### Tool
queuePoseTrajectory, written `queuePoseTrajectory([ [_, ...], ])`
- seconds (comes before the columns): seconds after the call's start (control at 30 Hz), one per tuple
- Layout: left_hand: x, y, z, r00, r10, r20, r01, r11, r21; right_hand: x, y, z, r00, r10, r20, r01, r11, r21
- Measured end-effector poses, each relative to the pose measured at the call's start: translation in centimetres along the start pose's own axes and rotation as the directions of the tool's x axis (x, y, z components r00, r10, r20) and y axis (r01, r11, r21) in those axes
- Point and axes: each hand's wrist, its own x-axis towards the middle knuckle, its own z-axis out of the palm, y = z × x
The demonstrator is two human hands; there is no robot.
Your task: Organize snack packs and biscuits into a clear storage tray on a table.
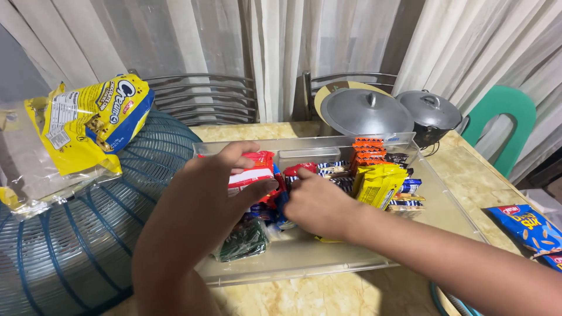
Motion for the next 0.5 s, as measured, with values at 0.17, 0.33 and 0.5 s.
queuePoseTrajectory([
  [0.17,0.2,0.8,-0.2,0.994,-0.090,0.065,0.089,0.996,0.029,0.7,0.3,3.6,0.999,-0.019,-0.039,0.019,1.000,-0.015],
  [0.33,0.3,0.2,0.4,0.999,-0.013,0.036,0.011,0.998,0.066,0.1,1.5,1.9,0.984,0.151,0.096,-0.169,0.960,0.225],
  [0.5,0.8,1.3,0.3,0.990,-0.110,0.086,0.107,0.994,0.036,0.7,1.0,3.9,0.978,0.179,0.107,-0.203,0.935,0.289],
])
